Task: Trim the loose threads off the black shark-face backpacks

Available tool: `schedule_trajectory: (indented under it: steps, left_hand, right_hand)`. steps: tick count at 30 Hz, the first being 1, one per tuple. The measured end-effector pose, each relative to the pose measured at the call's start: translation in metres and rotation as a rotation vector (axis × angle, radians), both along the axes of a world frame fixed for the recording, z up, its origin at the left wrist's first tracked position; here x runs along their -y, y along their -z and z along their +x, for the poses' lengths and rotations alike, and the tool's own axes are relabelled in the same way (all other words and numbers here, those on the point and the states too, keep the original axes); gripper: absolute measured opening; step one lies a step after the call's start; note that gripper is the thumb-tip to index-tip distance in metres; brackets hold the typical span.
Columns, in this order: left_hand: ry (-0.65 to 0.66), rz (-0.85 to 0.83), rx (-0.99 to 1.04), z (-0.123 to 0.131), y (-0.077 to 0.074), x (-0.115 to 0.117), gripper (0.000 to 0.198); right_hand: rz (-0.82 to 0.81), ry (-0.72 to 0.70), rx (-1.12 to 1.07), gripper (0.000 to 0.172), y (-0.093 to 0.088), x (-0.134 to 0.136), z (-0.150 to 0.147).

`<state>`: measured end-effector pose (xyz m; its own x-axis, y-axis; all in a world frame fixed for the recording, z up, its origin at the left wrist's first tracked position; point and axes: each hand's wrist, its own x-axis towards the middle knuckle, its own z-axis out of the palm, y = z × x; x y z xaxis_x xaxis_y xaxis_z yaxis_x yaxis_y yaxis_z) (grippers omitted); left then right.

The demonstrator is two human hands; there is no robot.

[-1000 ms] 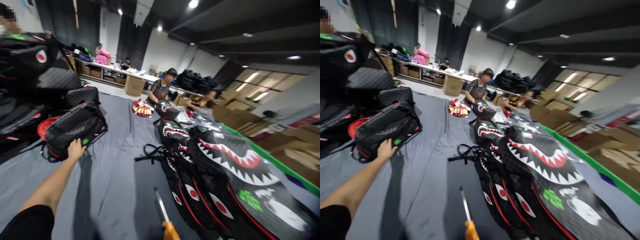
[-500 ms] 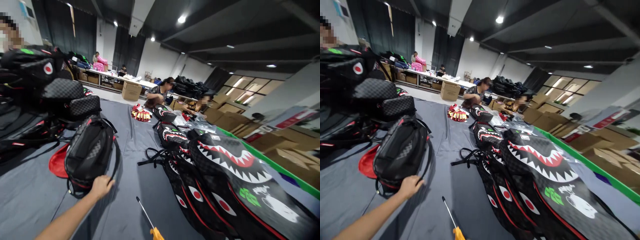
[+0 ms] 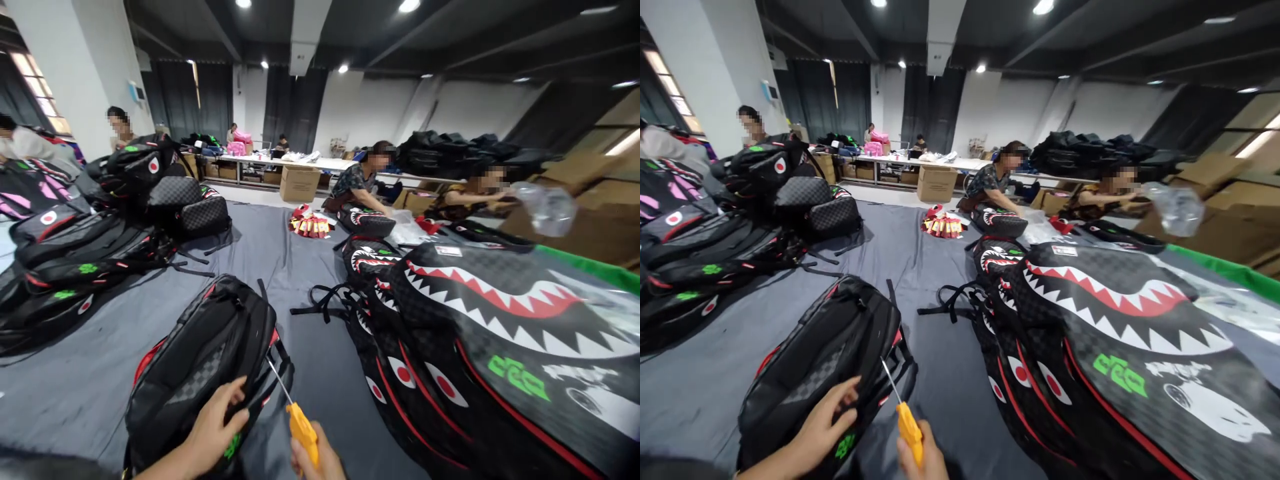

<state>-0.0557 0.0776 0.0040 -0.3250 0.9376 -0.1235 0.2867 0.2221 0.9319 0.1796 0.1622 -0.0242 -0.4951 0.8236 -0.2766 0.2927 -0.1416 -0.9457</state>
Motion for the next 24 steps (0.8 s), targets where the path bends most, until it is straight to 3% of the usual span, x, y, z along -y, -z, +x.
schedule_trajectory:
  steps: [4, 6, 8, 11, 13, 16, 20, 24]
  left_hand:
    - [-0.200, 0.112, 0.468, 0.044, -0.035, -0.026, 0.058]
    - [-0.264, 0.151, 0.549, 0.052, -0.047, -0.033, 0.051]
    - [-0.249, 0.135, 0.507, 0.046, -0.051, -0.033, 0.050]
    - [-0.184, 0.092, 0.111, 0.020, -0.041, -0.021, 0.050]
    - [-0.249, 0.044, -0.337, -0.002, -0.028, -0.009, 0.053]
    - [-0.404, -0.147, -0.842, -0.039, -0.004, 0.005, 0.084]
    - [-0.458, -0.369, -0.940, -0.086, 0.021, 0.005, 0.075]
    - [-0.328, -0.421, -0.902, -0.121, 0.023, -0.001, 0.062]
  right_hand:
    - [0.159, -0.275, -0.009, 0.028, -0.031, 0.014, -0.032]
    - [0.118, -0.365, -0.083, 0.030, -0.043, 0.025, -0.039]
    - [0.038, -0.363, -0.152, 0.039, -0.048, 0.032, -0.036]
    - [0.003, -0.221, -0.117, 0.056, -0.044, 0.024, -0.020]
    - [-0.004, -0.127, -0.051, 0.063, -0.043, 0.010, -0.007]
    - [-0.023, -0.094, 0.021, 0.069, -0.050, -0.010, 0.001]
    - [0.029, -0.222, 0.098, 0.068, -0.069, -0.016, -0.024]
    - [0.078, -0.365, 0.172, 0.064, -0.079, -0.019, -0.068]
